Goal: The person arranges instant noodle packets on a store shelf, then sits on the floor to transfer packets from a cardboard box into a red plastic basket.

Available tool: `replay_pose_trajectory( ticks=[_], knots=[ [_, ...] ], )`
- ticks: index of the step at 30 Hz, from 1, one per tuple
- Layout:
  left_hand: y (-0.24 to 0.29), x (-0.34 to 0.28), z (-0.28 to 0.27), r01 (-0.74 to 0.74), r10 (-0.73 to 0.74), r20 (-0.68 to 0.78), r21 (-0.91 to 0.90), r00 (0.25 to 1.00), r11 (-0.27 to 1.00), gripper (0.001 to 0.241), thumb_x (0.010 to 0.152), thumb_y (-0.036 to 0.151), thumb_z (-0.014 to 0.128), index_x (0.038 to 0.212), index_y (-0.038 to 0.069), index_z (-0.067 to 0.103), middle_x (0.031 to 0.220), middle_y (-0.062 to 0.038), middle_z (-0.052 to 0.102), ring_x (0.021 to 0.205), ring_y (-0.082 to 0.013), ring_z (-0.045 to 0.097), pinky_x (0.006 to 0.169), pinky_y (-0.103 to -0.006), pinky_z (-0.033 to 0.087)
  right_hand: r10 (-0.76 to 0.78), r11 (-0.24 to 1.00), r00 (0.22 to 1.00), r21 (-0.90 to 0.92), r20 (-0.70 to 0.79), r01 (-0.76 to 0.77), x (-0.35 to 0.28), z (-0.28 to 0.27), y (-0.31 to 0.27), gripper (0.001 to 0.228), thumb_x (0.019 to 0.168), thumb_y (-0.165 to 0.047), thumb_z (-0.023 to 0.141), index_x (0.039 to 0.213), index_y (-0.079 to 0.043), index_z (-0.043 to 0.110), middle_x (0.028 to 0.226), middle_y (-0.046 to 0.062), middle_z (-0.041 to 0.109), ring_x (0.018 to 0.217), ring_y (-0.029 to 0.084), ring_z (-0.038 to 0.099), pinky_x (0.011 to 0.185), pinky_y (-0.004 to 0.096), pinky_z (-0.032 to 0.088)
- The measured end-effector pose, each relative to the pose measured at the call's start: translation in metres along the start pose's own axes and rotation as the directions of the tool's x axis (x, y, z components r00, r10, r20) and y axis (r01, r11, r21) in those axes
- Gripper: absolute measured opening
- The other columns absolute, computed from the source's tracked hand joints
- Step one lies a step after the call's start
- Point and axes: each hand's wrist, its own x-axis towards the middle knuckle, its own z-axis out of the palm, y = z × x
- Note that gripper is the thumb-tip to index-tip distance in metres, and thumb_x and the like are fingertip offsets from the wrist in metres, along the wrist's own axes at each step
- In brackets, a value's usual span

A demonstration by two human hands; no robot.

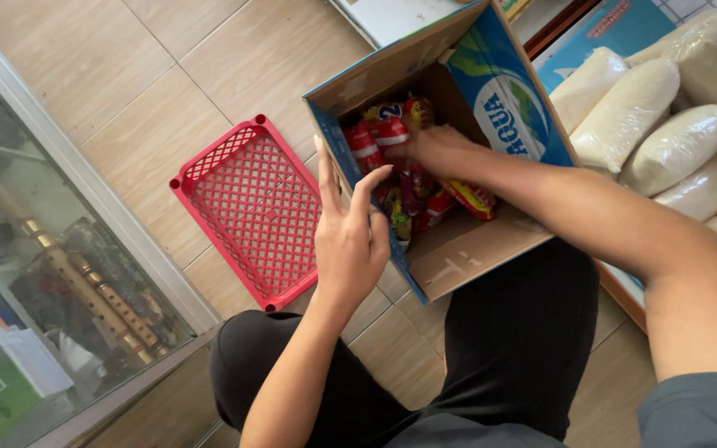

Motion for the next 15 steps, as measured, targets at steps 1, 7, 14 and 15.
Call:
replay_pose_trajectory(
  ticks=[1, 7, 14, 15],
  knots=[
    [-0.002, 0.001, -0.001, 0.003, -0.003, 0.009, -0.009, 1.000, 1.000, 0.057, 0.085, -0.004, 0.058, 0.138, 0.016, 0.062, 0.168, -0.033, 0.012, 0.143, -0.0501, 0.050, 0.092, -0.0450, 0.060, -0.012, 0.999, 0.999, 0.042, -0.040, 0.013, -0.001, -0.004, 0.002, 0.047, 0.099, -0.016, 0.057, 0.140, -0.040, 0.063, 0.154, 0.022, 0.042, 0.113, 0.041, 0.069, 0.092, 0.049, 0.056],
    [-0.009, 0.002, 0.000, 0.073, -0.069, 0.039, -0.085, 0.997, 0.994, 0.063, 0.088, 0.000, 0.059, 0.148, 0.016, 0.050, 0.169, -0.032, 0.013, 0.123, -0.0459, 0.064, 0.085, -0.0442, 0.060, 0.140, 0.959, 0.986, 0.258, -0.086, -0.114, -0.030, -0.072, 0.001, 0.072, 0.072, 0.002, 0.077, 0.136, -0.029, 0.064, 0.152, 0.022, 0.041, 0.117, 0.038, 0.063, 0.098, 0.045, 0.055],
    [-0.031, 0.016, -0.004, 0.150, -0.157, -0.021, -0.193, 0.987, 0.970, 0.063, 0.088, 0.009, 0.067, 0.148, 0.017, 0.047, 0.169, -0.022, 0.026, 0.133, -0.0432, 0.059, 0.096, -0.0451, 0.058, 0.026, 0.953, 0.874, 0.276, -0.486, 0.125, -0.117, -0.160, -0.047, 0.060, 0.075, -0.013, 0.092, 0.130, -0.021, 0.072, 0.135, 0.018, 0.061, 0.114, 0.030, 0.066, 0.099, 0.041, 0.056],
    [-0.032, 0.015, -0.003, 0.209, -0.212, 0.007, -0.215, 0.977, 0.954, 0.063, 0.086, 0.010, 0.067, 0.145, 0.016, 0.048, 0.168, -0.021, 0.028, 0.131, -0.0408, 0.060, 0.096, -0.0442, 0.057, 0.037, 0.942, 0.842, 0.299, -0.539, 0.150, -0.128, -0.168, -0.055, 0.057, 0.080, -0.013, 0.091, 0.132, -0.019, 0.070, 0.135, 0.016, 0.064, 0.110, 0.026, 0.070, 0.097, 0.038, 0.058]
  ],
)
